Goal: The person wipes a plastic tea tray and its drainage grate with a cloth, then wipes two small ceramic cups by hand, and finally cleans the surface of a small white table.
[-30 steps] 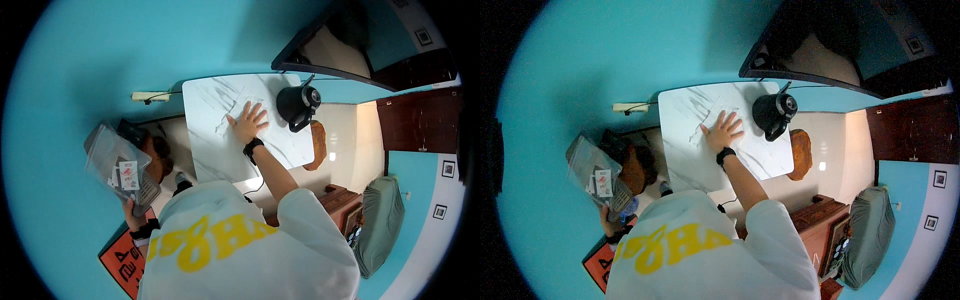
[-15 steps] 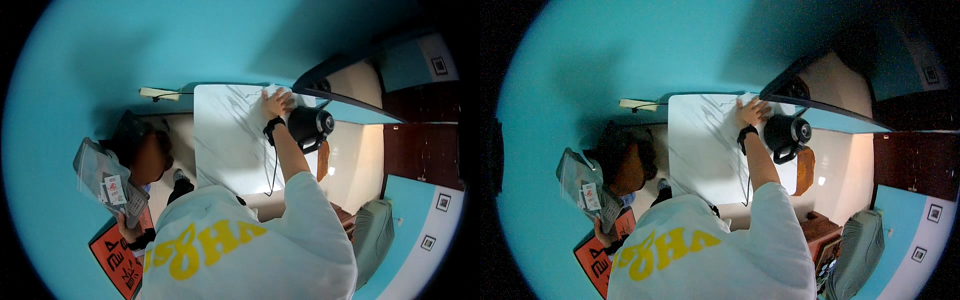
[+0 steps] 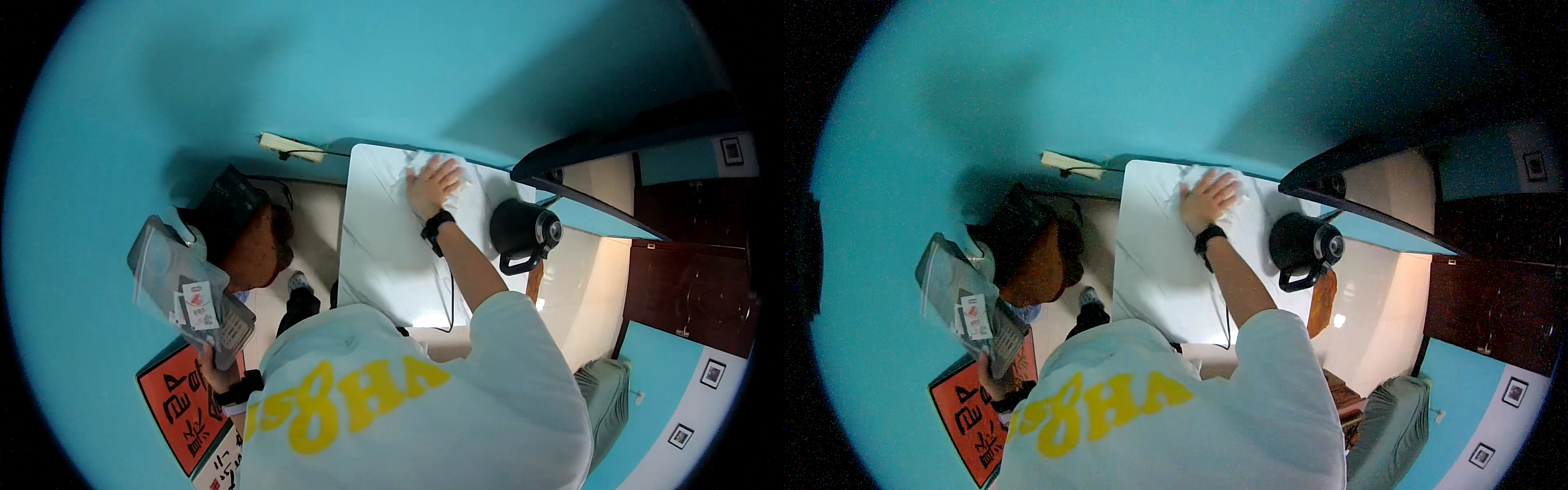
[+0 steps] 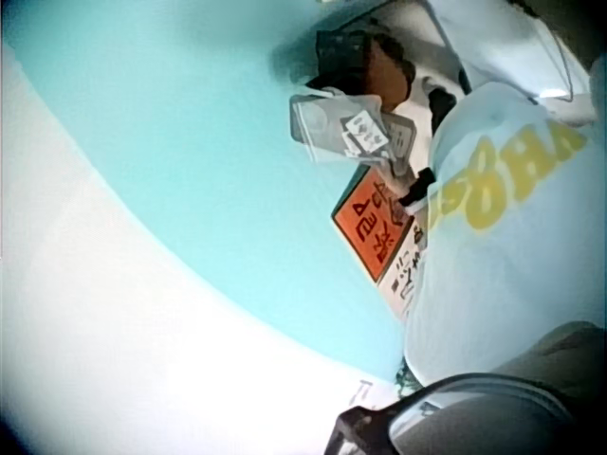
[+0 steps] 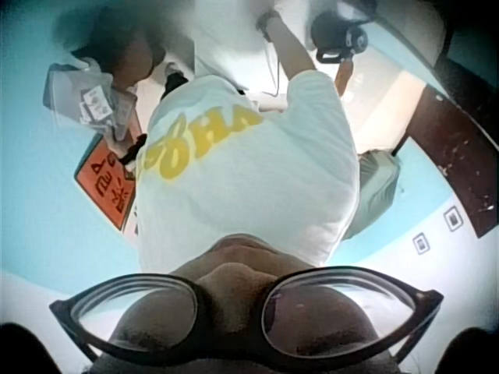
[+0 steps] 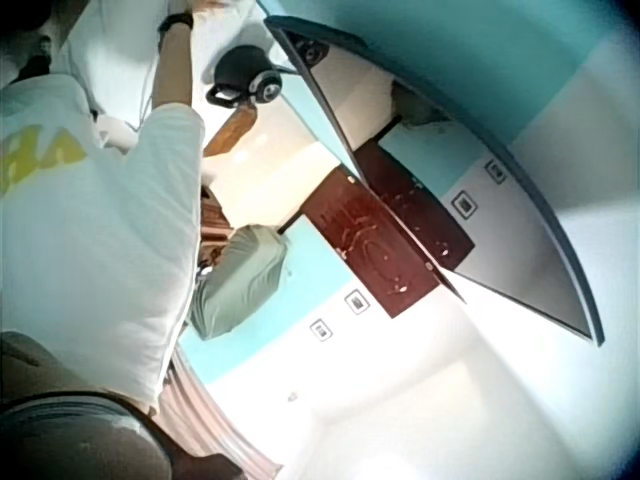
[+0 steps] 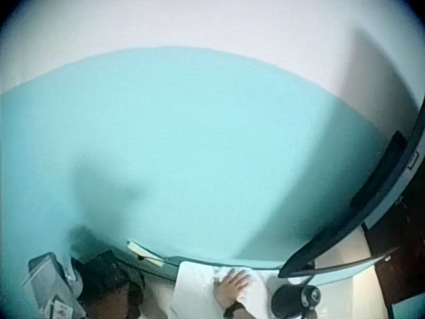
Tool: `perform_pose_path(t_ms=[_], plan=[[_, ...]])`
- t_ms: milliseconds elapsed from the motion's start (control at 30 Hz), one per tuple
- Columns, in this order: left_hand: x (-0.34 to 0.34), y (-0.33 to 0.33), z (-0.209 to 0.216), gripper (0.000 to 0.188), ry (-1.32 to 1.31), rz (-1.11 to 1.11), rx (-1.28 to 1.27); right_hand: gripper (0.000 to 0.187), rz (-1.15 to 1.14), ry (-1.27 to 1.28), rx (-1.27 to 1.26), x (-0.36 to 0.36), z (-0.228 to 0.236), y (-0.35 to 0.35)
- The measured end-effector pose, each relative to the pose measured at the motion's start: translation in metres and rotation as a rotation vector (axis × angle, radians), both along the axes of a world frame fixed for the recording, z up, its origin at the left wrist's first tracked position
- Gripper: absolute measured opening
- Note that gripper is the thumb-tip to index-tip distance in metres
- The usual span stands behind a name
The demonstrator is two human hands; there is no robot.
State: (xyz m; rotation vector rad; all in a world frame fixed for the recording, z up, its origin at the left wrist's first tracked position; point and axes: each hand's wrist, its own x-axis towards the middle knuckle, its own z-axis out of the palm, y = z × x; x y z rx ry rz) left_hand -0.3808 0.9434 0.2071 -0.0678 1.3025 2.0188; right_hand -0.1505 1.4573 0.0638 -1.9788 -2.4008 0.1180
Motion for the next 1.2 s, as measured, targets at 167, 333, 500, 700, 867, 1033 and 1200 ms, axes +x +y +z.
perform_pose_path(t_ms=[167,333,500,700,867,1033,1200], plan=[[-0.018,-0.063,-0.067,0.067,-0.188,0.048,0.026,0.086,0.326,0.133,-0.146,-0.084,0.029,-0.047],[0.003,0.009,-0.007,0.038,-0.028,0.196,-0.067,0.083,0.533,0.170,-0.089,-0.105,0.026,-0.034],[-0.010,-0.013,-0.012,0.066,-0.058,-0.025,-0.047,0.075,0.859,0.161,-0.116,-0.091,0.040,-0.018],[-0.017,-0.007,-0.015,0.064,-0.070,-0.066,-0.030,0.072,0.988,0.110,-0.071,-0.070,0.037,-0.038],[-0.019,0.010,-0.009,0.063,0.028,-0.107,0.030,0.074,1.066,0.130,-0.133,-0.036,0.062,-0.106],[-0.012,0.037,0.023,0.064,0.071,-0.138,0.022,0.077,1.117,0.109,-0.254,0.007,0.076,-0.196],[-0.025,0.038,0.031,0.066,0.023,-0.236,-0.047,0.073,1.156,0.124,-0.259,0.030,0.101,-0.254]])
